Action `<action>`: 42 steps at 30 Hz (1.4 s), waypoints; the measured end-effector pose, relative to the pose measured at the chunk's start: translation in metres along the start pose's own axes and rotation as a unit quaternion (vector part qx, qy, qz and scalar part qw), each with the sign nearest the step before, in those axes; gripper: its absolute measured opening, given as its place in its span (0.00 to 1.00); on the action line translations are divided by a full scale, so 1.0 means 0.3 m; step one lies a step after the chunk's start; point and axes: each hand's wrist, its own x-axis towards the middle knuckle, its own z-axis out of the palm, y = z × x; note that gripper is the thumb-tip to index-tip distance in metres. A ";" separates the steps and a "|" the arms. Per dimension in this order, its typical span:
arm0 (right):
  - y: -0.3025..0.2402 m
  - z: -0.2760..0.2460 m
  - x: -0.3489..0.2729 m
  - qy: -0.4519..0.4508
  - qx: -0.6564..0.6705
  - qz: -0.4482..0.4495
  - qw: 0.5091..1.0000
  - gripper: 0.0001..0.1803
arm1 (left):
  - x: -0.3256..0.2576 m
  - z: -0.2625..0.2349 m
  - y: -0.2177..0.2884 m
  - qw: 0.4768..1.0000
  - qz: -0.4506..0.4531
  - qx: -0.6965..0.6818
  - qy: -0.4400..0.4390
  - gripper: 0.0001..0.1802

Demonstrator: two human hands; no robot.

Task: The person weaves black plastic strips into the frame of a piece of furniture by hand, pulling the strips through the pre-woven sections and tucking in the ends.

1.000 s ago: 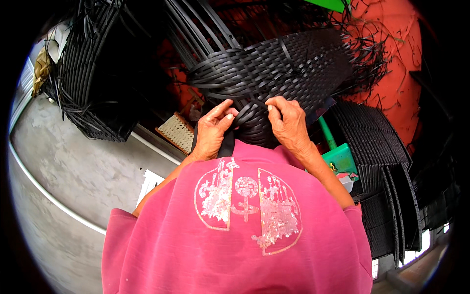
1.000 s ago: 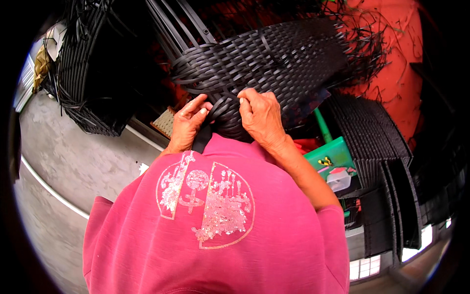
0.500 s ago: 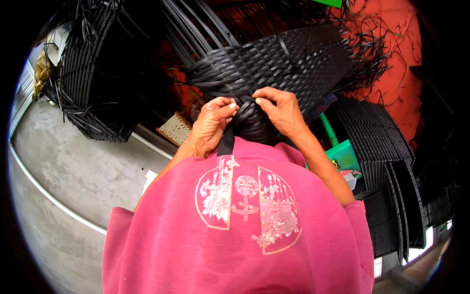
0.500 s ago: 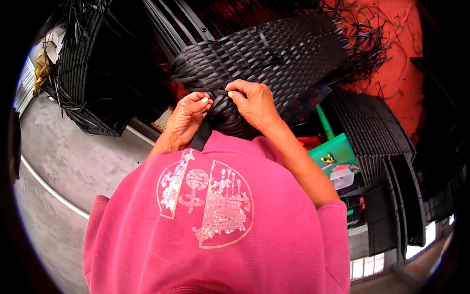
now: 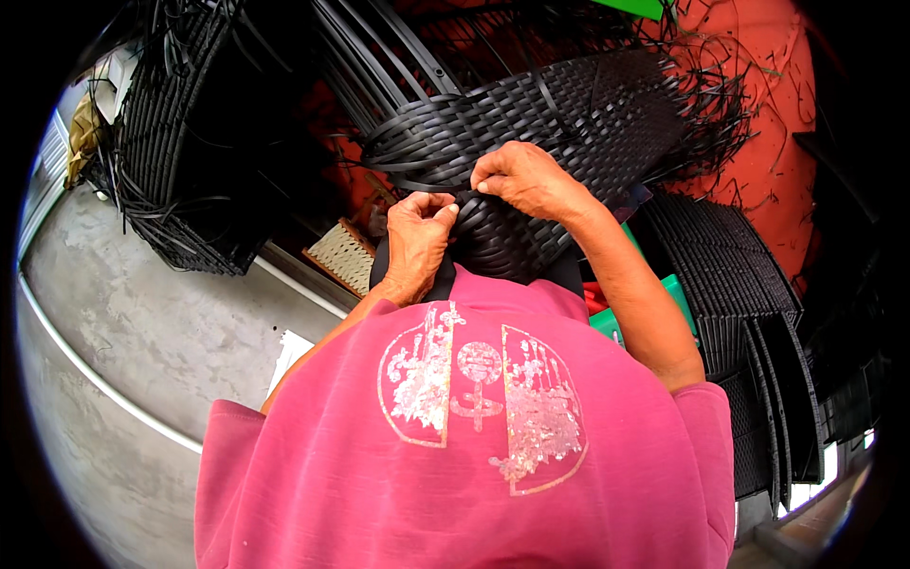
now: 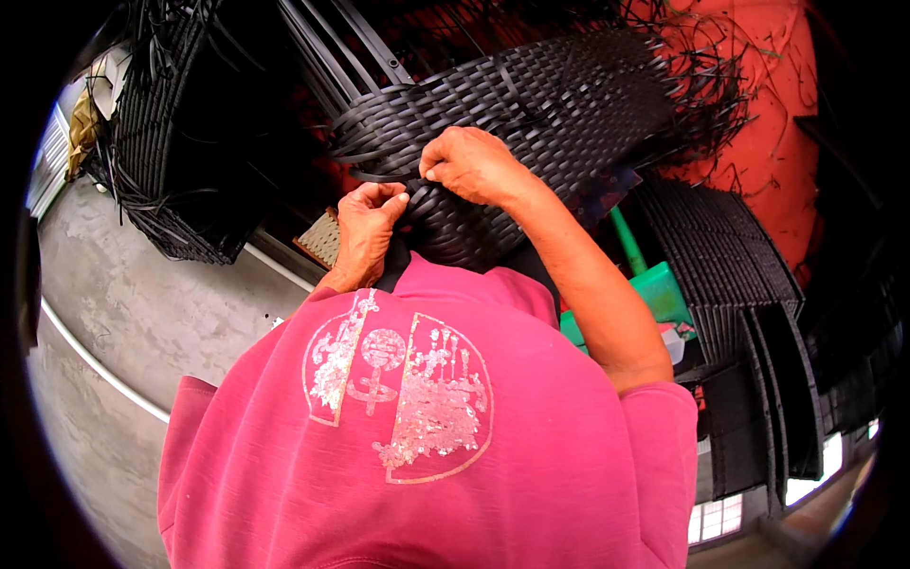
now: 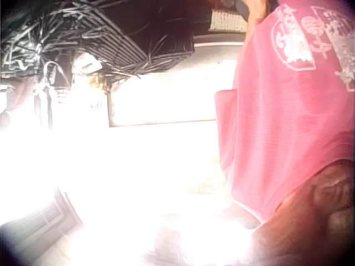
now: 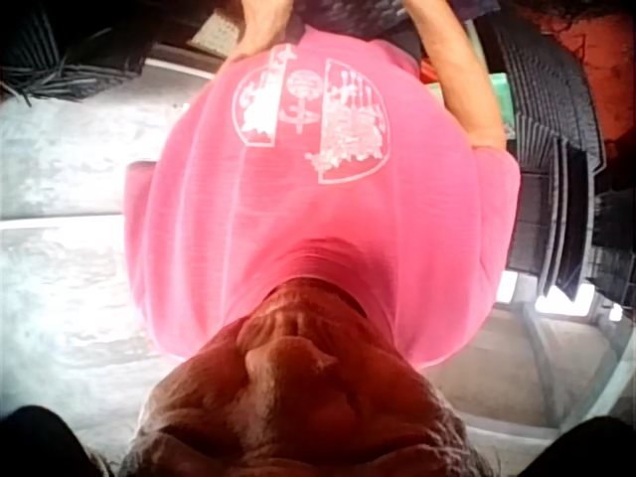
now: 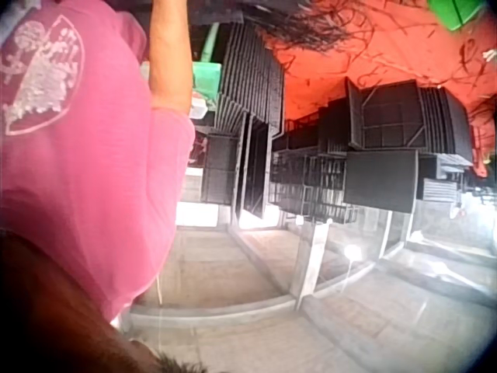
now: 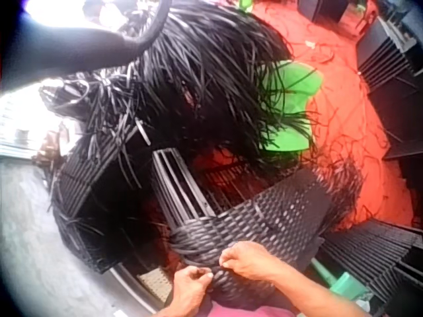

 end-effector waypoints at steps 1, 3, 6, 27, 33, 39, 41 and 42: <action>-0.016 -0.003 0.004 0.003 -0.045 -0.010 0.999 0.08 | 0.004 -0.002 -0.005 1.000 0.010 0.008 -0.002 0.07; -0.064 -0.008 0.003 0.009 -0.136 -0.029 0.990 0.08 | 0.009 -0.011 -0.003 0.999 0.022 0.032 -0.027 0.08; -0.068 0.023 -0.001 0.061 -0.171 -0.071 0.981 0.04 | 0.014 -0.042 -0.003 0.997 0.018 0.033 -0.064 0.07; -0.035 -0.012 -0.013 0.056 0.078 -0.077 0.992 0.07 | 0.047 -0.155 -0.011 0.973 0.085 0.134 -0.167 0.13; -0.042 0.017 0.015 0.089 0.032 -0.151 0.984 0.04 | 0.035 -0.123 0.056 0.976 0.017 0.096 -0.194 0.17; -0.027 0.065 0.006 0.158 0.022 -0.187 0.969 0.05 | 0.088 -0.129 0.046 0.973 -0.063 0.038 -0.220 0.13; -0.029 0.076 0.005 0.194 0.025 -0.203 0.959 0.06 | 0.081 -0.091 0.038 0.971 -0.024 0.110 -0.209 0.11; -0.036 0.083 0.004 0.212 0.027 -0.211 0.954 0.07 | 0.075 -0.090 0.050 0.971 -0.027 0.149 -0.187 0.09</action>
